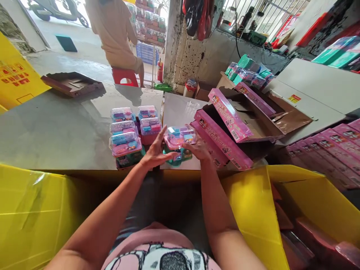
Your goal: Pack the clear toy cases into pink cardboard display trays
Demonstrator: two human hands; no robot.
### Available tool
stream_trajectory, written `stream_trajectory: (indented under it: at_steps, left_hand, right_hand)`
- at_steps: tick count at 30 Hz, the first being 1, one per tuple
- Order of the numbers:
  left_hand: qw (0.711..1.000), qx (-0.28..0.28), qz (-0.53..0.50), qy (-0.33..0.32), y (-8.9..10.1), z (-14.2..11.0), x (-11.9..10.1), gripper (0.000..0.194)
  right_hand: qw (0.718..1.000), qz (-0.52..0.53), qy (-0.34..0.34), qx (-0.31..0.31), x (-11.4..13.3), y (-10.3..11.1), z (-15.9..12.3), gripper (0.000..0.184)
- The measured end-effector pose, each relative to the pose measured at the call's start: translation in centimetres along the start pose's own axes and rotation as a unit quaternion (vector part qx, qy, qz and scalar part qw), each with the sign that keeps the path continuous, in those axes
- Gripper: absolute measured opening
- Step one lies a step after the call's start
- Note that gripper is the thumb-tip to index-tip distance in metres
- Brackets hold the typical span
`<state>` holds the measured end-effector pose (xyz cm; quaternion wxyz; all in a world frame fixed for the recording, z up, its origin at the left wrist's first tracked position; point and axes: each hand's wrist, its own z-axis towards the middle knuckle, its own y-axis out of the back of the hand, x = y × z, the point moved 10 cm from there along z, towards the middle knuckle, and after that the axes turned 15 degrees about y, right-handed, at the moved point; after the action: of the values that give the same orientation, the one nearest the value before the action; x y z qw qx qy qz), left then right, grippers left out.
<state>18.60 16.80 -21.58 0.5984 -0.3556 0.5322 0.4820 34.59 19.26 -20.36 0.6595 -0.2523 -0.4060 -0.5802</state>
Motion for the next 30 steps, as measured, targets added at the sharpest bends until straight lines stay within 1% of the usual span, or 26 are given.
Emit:
stream_trajectory:
  at_steps: [2, 4, 5, 6, 8, 10, 12, 13, 15, 17, 18, 19, 20, 22, 24, 26, 27, 28, 30]
  left_hand:
    - [0.999, -0.025, 0.003, -0.03, 3.1, 0.6, -1.9, 0.103]
    - [0.995, -0.079, 0.033, -0.051, 5.8, 1.1, -3.5, 0.09]
    - [0.991, -0.107, 0.058, -0.053, 6.8, 1.3, -4.0, 0.082]
    - [0.987, -0.128, 0.085, -0.049, 7.3, 1.5, -4.3, 0.076]
    - [0.98, -0.144, 0.134, -0.034, 7.4, 1.7, -4.3, 0.065]
    - [0.975, -0.148, 0.164, -0.021, 6.9, 1.9, -3.6, 0.057]
    - [0.973, -0.152, 0.175, -0.014, 6.3, 2.1, -2.3, 0.048]
    - [0.973, -0.155, 0.173, -0.01, 6.1, 2.3, -1.6, 0.045]
    - [0.974, -0.162, 0.161, -0.002, 5.8, 2.7, -0.1, 0.038]
    - [0.975, -0.164, 0.147, -0.002, 5.7, 2.8, 0.8, 0.034]
    - [0.976, -0.163, 0.144, -0.008, 5.6, 2.6, 0.9, 0.032]
    - [0.975, -0.164, 0.146, -0.021, 5.5, 2.0, 0.7, 0.032]
    - [0.973, -0.168, 0.155, -0.039, 5.5, 1.2, 0.3, 0.032]
    - [0.957, -0.196, 0.196, -0.082, 5.8, -1.4, -0.9, 0.034]
    - [0.926, -0.243, 0.261, -0.127, 6.4, -4.5, -2.4, 0.034]
    - [0.888, -0.276, 0.328, -0.165, 6.9, -6.8, -3.7, 0.031]
    - [0.873, -0.282, 0.358, -0.171, 7.3, -7.3, -4.1, 0.03]
    - [0.863, -0.279, 0.389, -0.165, 7.7, -7.2, -4.3, 0.03]
    - [0.852, -0.241, 0.451, -0.113, 8.7, -5.7, -3.7, 0.034]
  right_hand:
    - [0.998, 0.055, 0.034, -0.013, -0.7, -2.4, 2.0, 0.089]
    - [0.991, 0.101, 0.066, -0.05, -2.1, -4.5, 3.2, 0.096]
    - [0.988, 0.121, 0.073, -0.066, -3.2, -5.4, 3.4, 0.099]
    - [0.985, 0.138, 0.073, -0.079, -4.4, -6.3, 3.5, 0.099]
    - [0.981, 0.158, 0.06, -0.099, -6.8, -7.4, 3.0, 0.095]
    - [0.98, 0.162, 0.042, -0.104, -8.8, -7.8, 2.3, 0.089]
    - [0.984, 0.153, 0.026, -0.088, -9.9, -7.8, 1.5, 0.089]
    - [0.987, 0.144, 0.018, -0.071, -10.1, -7.8, 1.2, 0.092]
    - [0.993, 0.104, 0.017, -0.043, -9.5, -7.2, 1.0, 0.103]
    - [0.998, 0.017, 0.056, -0.019, -7.3, -6.3, 1.6, 0.113]
    - [0.995, -0.041, 0.089, 0.002, -5.6, -6.1, 2.1, 0.114]
    - [0.986, -0.103, 0.126, 0.035, -3.8, -6.2, 2.7, 0.111]
    - [0.971, -0.162, 0.158, 0.082, -2.2, -6.8, 3.3, 0.106]
    - [0.927, -0.254, 0.198, 0.19, 0.0, -8.8, 4.2, 0.099]
    - [0.883, -0.32, 0.207, 0.274, 1.1, -10.8, 4.9, 0.099]
    - [0.846, -0.371, 0.21, 0.319, 1.7, -12.6, 5.1, 0.1]
    - [0.829, -0.395, 0.218, 0.332, 2.0, -13.6, 5.0, 0.097]
    - [0.81, -0.417, 0.229, 0.343, 2.2, -14.7, 4.7, 0.092]
    - [0.768, -0.459, 0.254, 0.368, 2.5, -16.8, 3.6, 0.073]
